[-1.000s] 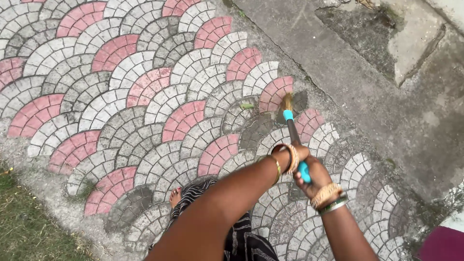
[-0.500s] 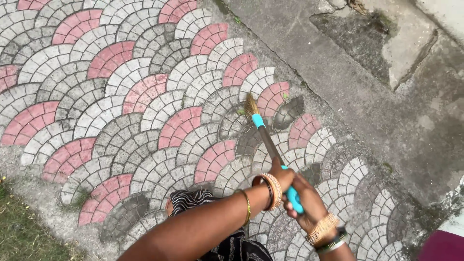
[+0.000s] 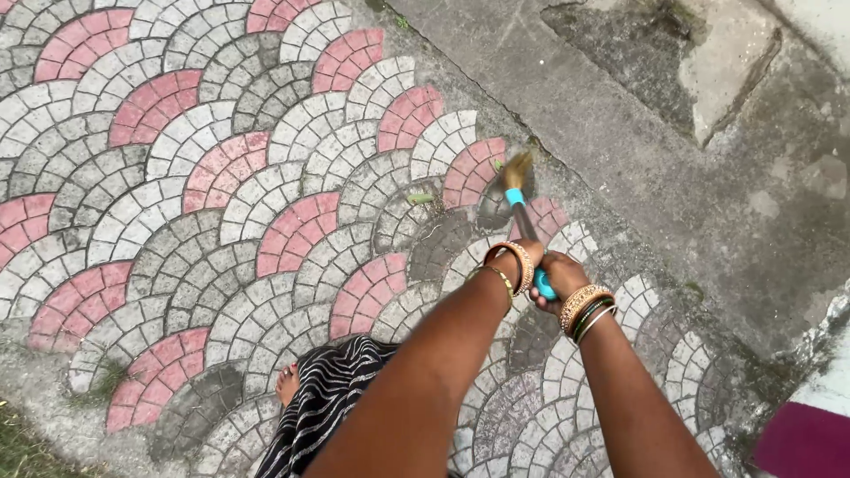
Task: Sweeping a tiled outdoor area and the adjacent grass edge with a long-handled broom.
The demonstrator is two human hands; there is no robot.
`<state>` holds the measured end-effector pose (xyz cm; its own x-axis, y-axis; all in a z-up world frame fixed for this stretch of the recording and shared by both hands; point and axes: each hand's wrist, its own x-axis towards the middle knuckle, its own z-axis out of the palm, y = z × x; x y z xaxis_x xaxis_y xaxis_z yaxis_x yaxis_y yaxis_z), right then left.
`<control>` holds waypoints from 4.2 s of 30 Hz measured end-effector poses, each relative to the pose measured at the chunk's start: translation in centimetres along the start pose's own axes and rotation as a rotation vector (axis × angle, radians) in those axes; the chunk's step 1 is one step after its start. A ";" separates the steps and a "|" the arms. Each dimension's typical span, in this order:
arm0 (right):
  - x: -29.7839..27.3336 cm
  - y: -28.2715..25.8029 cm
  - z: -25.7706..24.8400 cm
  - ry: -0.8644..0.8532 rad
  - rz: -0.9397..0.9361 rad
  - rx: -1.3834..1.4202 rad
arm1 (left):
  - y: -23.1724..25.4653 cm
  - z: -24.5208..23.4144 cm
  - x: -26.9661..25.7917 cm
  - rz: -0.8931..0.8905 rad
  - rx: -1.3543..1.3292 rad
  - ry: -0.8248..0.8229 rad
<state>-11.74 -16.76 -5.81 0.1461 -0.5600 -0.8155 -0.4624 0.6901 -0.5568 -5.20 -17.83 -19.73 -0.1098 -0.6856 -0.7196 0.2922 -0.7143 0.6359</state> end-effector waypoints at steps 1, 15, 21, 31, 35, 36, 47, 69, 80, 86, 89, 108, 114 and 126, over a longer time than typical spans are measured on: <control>-1.7 0.1 0.3 0.002 0.007 0.009 | -0.8 -0.2 -1.1 -0.009 0.006 -0.004; -21.5 7.4 1.7 0.023 0.174 0.198 | -5.9 3.2 -19.1 -0.105 -0.376 0.106; -17.4 10.1 10.2 0.130 0.153 0.462 | -16.7 -2.2 -3.1 -0.226 0.106 -0.121; -12.8 7.6 29.5 -0.026 0.037 0.753 | -8.7 -23.5 -15.6 -0.065 0.516 -0.011; -18.3 4.7 35.1 0.117 0.097 0.760 | -10.1 -26.8 -17.0 0.059 0.525 0.019; -19.1 4.4 36.1 0.163 0.110 0.745 | -11.3 -27.1 -16.7 0.092 0.431 0.026; -12.0 7.2 38.4 0.152 0.206 0.886 | -17.2 -31.6 -7.1 0.005 0.831 -0.018; -7.9 5.1 28.2 0.017 0.023 0.867 | -11.9 -23.6 -3.3 0.117 0.376 -0.096; -16.7 3.5 40.5 0.216 0.048 0.825 | -9.8 -32.2 -16.1 0.152 0.578 -0.131; -11.9 6.9 43.0 0.103 0.139 0.969 | -10.2 -35.3 -16.6 0.020 0.763 -0.110; -15.3 3.5 48.6 0.162 0.135 0.973 | -8.1 -38.8 -21.1 0.080 0.785 -0.146; -7.3 -2.6 58.3 -0.098 0.147 0.756 | -4.9 -57.0 -19.4 -0.037 0.089 0.445; -12.1 3.5 59.1 0.133 0.236 0.897 | -9.8 -51.3 -23.3 -0.190 0.444 0.123; -11.1 -9.4 63.0 0.211 0.216 0.817 | 2.4 -58.3 -26.7 0.078 0.275 0.017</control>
<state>46.08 11.78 -1.48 -0.0746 -0.3964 -0.9151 0.3225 0.8587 -0.3983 53.79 6.93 -15.25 -0.0807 -0.7395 -0.6683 0.0308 -0.6720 0.7399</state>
